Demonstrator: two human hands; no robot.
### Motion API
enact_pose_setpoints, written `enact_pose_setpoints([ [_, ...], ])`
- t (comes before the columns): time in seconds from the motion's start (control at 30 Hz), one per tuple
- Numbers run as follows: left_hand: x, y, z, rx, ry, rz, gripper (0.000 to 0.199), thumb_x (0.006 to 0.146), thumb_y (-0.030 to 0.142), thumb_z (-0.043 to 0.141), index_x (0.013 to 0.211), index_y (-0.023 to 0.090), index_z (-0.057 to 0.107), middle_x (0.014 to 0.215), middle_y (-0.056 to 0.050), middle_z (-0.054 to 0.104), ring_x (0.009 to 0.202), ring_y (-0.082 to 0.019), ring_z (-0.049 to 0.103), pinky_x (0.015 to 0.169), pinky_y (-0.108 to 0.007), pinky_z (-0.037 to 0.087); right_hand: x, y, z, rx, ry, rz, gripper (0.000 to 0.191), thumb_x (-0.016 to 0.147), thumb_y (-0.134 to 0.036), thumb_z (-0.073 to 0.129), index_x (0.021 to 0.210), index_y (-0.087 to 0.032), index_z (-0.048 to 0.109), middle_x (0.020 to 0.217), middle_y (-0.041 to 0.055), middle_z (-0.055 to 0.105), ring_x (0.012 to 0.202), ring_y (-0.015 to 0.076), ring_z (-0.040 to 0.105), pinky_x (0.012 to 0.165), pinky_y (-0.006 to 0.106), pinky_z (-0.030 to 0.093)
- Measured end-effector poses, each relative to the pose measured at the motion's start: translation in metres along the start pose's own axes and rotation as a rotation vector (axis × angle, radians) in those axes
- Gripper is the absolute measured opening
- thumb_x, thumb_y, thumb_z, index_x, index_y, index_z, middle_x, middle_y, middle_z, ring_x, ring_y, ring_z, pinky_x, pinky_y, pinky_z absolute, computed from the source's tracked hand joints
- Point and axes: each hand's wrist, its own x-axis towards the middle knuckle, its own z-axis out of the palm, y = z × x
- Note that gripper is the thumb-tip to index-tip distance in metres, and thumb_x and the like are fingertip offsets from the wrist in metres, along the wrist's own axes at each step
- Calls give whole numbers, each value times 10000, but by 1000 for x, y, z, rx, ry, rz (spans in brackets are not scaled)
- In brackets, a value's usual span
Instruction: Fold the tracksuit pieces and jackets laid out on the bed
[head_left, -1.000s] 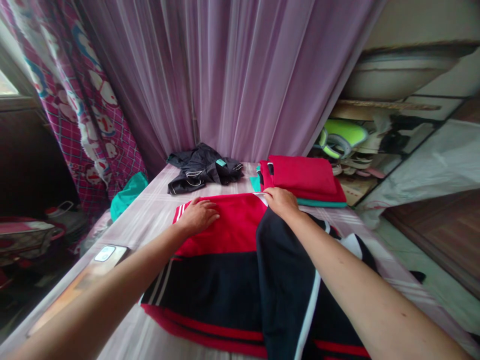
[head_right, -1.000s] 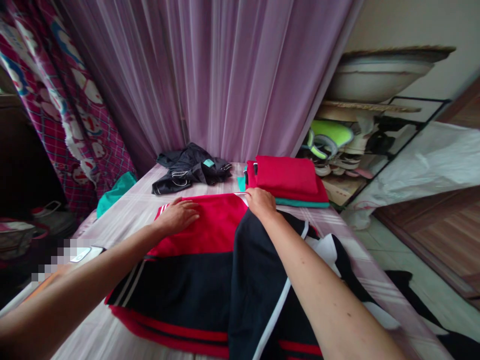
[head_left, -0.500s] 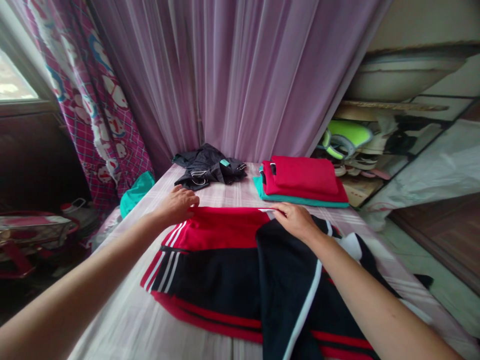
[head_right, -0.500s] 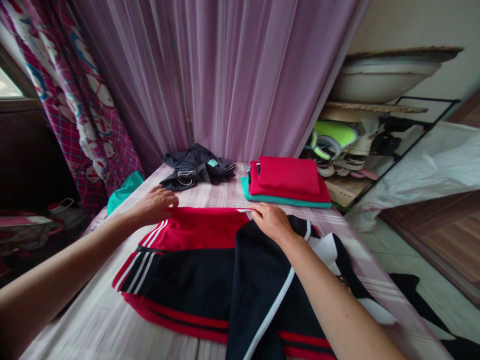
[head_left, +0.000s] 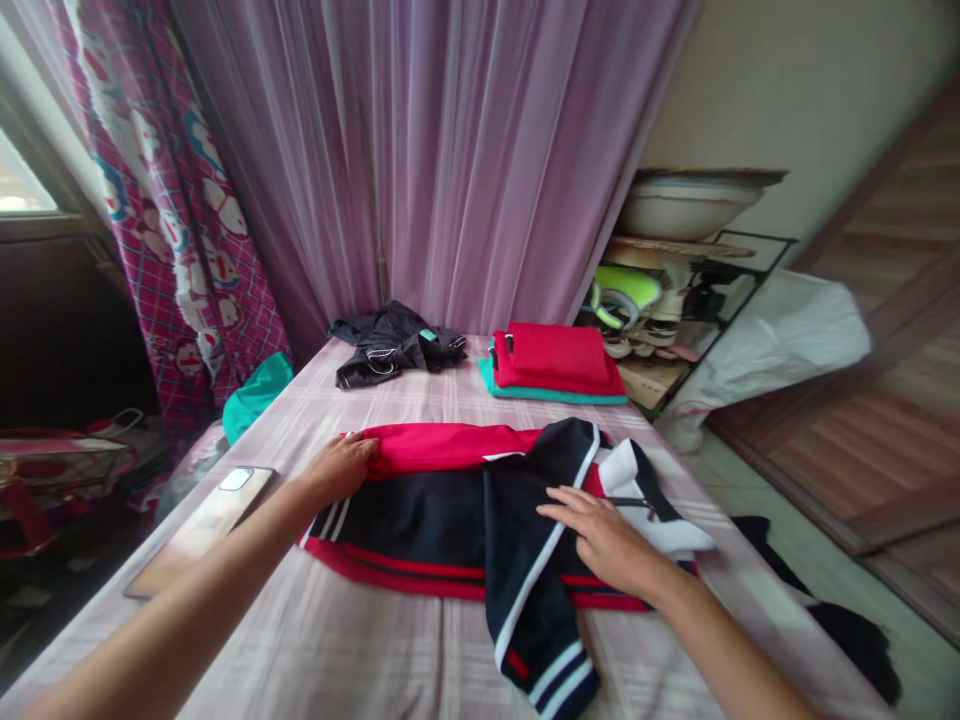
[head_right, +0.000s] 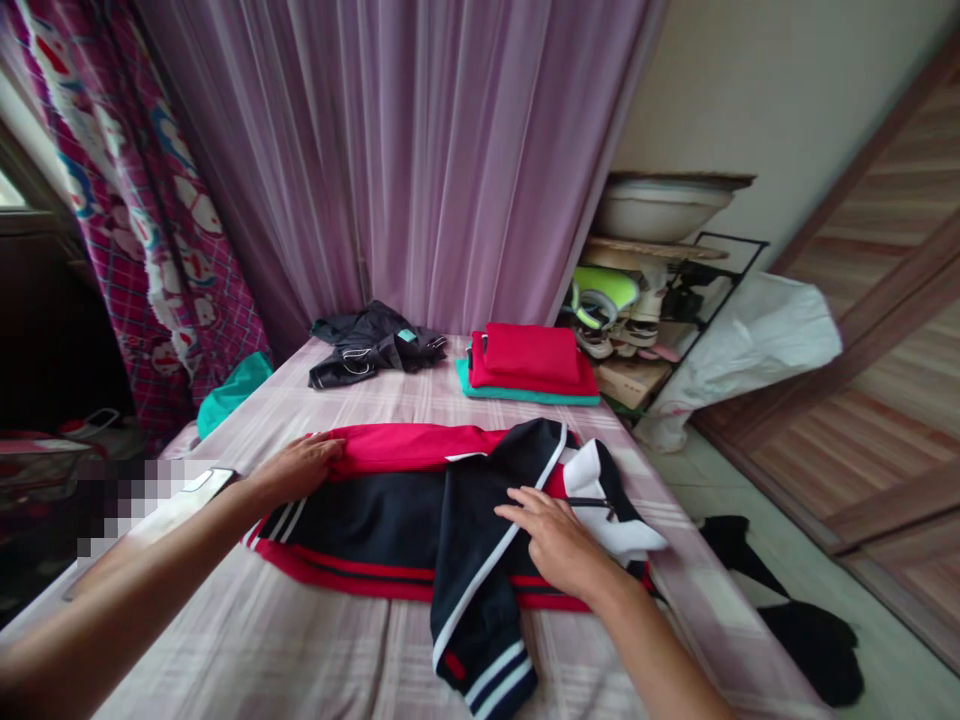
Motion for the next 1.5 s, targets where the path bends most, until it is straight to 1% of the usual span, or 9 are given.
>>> enact_pose_setpoints([
  [0.13,3,6,9,35,-12,-110,456,835,125,420,1228,212,634,1350,-98,634,1342,-264,486,1154,-471,296,-11,-12,-5,-23,84,9,270,932,-203,455,991,-251,715,1191,61,708,1180,236,606,1067,471,412],
  [0.23,1,13,12,53,-4,-142,479,850,147,411,1291,193,593,1405,-109,591,1385,-277,434,1167,-490,259,-12,-17,-15,-32,155,24,299,984,-237,394,956,-225,691,925,52,744,913,191,678,1004,422,458],
  [0.43,-8,24,9,67,22,-177,487,877,180,395,1341,178,542,1478,-141,513,1415,-291,391,1170,-528,235,-10,-14,-10,-79,165,-59,396,839,-171,582,1212,-266,674,1396,98,590,1330,273,496,1095,501,380],
  [0.67,-11,30,5,49,47,-199,472,872,159,417,1321,181,560,1441,-140,551,1402,-290,408,1153,-528,263,-7,-30,-12,45,296,81,332,967,-284,372,959,-222,698,856,59,755,793,229,721,709,329,516],
  [0.87,-18,40,-3,44,142,-186,398,904,178,404,1245,196,609,1462,-127,529,1386,-290,432,1156,-505,285,-29,-62,-20,143,242,67,326,971,-358,391,911,-259,696,825,20,753,800,203,725,685,271,472],
  [1.03,-48,95,-14,-251,344,26,336,948,334,433,1182,182,621,1278,-138,646,1237,-264,563,1083,-435,409,-23,-60,6,204,297,189,345,957,-357,390,913,-253,715,832,42,766,812,221,732,693,276,480],
  [1.2,-77,190,-16,-669,118,152,522,828,612,607,1195,242,569,1151,-100,686,1068,-245,645,942,-362,502,-8,-57,14,232,435,320,381,943,-412,389,860,-251,724,791,59,763,783,243,730,646,286,478],
  [1.33,-72,244,-10,-865,38,6,693,730,643,690,1237,208,505,1176,-127,663,1033,-273,650,885,-388,517,0,-65,5,261,473,360,369,920,-462,438,815,-256,725,763,49,760,750,237,726,622,282,477],
  [1.5,-55,257,-8,-836,-41,-154,451,811,440,635,1188,230,504,1145,-77,686,957,-222,672,823,-324,502,-1,-67,-5,425,439,270,373,886,-509,501,776,-233,725,701,37,746,656,201,694,595,269,484],
])
